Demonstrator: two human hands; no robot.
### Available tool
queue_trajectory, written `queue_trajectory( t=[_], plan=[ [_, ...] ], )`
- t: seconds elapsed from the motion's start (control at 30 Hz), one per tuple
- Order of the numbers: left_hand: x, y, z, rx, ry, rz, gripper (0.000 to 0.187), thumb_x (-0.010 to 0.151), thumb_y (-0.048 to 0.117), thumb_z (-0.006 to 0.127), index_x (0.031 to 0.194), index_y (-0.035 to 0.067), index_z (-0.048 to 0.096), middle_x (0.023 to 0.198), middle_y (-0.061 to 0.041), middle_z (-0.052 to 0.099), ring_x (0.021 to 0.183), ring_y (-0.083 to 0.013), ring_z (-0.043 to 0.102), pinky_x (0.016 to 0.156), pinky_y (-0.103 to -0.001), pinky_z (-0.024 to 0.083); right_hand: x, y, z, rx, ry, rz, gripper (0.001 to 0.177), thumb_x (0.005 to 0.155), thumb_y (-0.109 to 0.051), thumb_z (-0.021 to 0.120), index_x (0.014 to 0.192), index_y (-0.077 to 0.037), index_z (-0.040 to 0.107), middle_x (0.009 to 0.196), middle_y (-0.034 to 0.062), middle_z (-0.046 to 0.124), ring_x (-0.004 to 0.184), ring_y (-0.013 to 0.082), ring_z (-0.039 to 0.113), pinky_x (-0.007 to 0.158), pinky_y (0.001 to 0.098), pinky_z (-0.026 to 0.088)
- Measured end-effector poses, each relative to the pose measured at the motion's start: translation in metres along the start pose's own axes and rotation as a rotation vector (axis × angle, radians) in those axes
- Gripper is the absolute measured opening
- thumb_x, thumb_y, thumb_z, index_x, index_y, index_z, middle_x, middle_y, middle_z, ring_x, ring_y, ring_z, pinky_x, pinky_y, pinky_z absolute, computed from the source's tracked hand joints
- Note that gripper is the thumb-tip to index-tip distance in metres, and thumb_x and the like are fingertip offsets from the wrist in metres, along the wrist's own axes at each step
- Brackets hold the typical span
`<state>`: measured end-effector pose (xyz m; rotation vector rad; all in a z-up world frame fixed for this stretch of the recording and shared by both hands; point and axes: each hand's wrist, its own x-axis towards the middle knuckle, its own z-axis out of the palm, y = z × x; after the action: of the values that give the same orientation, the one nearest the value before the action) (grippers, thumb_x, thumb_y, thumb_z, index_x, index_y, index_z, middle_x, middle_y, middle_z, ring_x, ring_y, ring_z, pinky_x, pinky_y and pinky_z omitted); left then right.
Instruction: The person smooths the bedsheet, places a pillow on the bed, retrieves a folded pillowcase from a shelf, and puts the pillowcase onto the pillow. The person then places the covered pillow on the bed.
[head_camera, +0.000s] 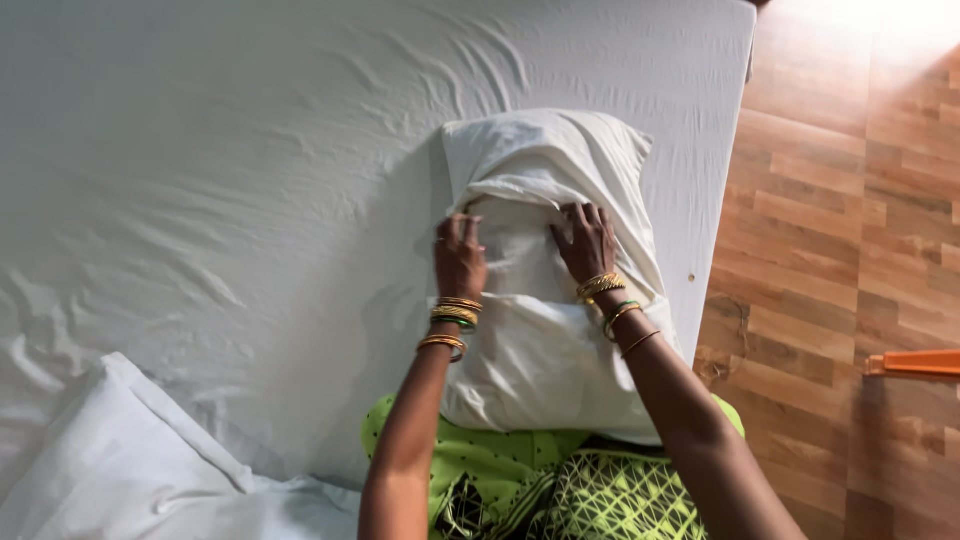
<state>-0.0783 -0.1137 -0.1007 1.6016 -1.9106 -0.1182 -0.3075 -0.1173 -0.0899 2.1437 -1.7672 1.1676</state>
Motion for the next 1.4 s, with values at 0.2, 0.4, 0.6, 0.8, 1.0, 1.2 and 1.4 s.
queue_trajectory(
  t=[0.2,0.4,0.6,0.8,1.0,1.2,1.4],
  plan=[
    [0.031,0.022,0.015,0.148,0.166,0.381,0.060,0.083,0.005,0.063,0.142,0.017,0.055,0.143,-0.016,0.051,0.140,-0.0334,0.044,0.112,-0.054,0.039,0.002,-0.011,-0.016,0.254,-0.224,-0.006,0.006,0.092,-0.005,0.069,0.093,-0.010,0.072,0.094,0.0069,0.068,0.092,0.0282,0.062,0.080,0.0434,0.051],
    [-0.007,-0.019,0.047,0.089,-0.089,0.362,0.037,0.100,0.003,0.062,0.136,0.011,0.061,0.117,-0.014,0.070,0.100,-0.0303,0.073,0.091,-0.045,0.059,-0.035,-0.014,-0.081,0.277,-0.435,-0.192,0.009,0.089,-0.005,0.069,0.093,-0.011,0.074,0.090,0.0036,0.071,0.086,0.0246,0.062,0.076,0.0403,0.050],
    [-0.072,-0.015,-0.029,-0.108,-0.522,0.270,0.052,0.085,-0.007,0.063,0.131,0.017,0.065,0.112,-0.009,0.072,0.081,-0.0250,0.071,0.072,-0.037,0.064,-0.054,0.006,-0.074,0.211,-0.590,0.159,0.011,0.097,-0.020,0.069,0.104,-0.013,0.073,0.098,0.0014,0.071,0.093,0.0227,0.065,0.085,0.0375,0.052],
    [-0.041,0.015,-0.058,-0.384,-0.294,0.306,0.037,0.087,0.011,0.080,0.120,0.026,0.070,0.116,-0.002,0.070,0.109,-0.0247,0.068,0.106,-0.047,0.050,-0.055,-0.002,-0.065,-0.009,-0.323,0.105,0.038,0.091,-0.043,0.070,0.121,-0.019,0.069,0.138,0.0103,0.058,0.134,0.0374,0.048,0.108,0.0627,0.033],
    [-0.022,-0.017,-0.019,0.058,-0.105,0.113,0.080,0.053,-0.001,0.074,0.131,0.009,0.064,0.135,-0.017,0.057,0.129,-0.0470,0.053,0.106,-0.080,0.025,-0.099,0.059,-0.056,-0.037,-0.555,0.432,0.064,0.096,-0.058,0.051,0.154,-0.034,0.043,0.168,0.0104,0.027,0.152,0.0389,0.020,0.113,0.0795,0.011],
    [-0.061,-0.077,0.042,-0.170,-0.284,-0.046,0.022,0.092,-0.003,0.060,0.107,0.007,0.071,0.107,-0.011,0.075,0.102,-0.0313,0.072,0.094,-0.044,0.059,-0.103,0.076,-0.029,-0.042,-0.520,0.419,0.076,0.099,-0.067,0.038,0.157,-0.018,0.035,0.165,0.0165,0.025,0.151,0.0377,0.019,0.109,0.0798,0.007],
    [-0.057,-0.038,-0.055,-0.625,-0.885,-0.163,0.022,0.081,-0.002,0.063,0.090,0.010,0.079,0.087,-0.006,0.079,0.077,-0.0194,0.076,0.077,-0.038,0.065,-0.101,0.091,-0.032,-0.371,-0.692,0.749,0.082,0.106,-0.076,0.028,0.151,-0.010,0.045,0.165,0.0214,0.034,0.156,0.0420,0.024,0.119,0.0795,0.005]
  ],
)
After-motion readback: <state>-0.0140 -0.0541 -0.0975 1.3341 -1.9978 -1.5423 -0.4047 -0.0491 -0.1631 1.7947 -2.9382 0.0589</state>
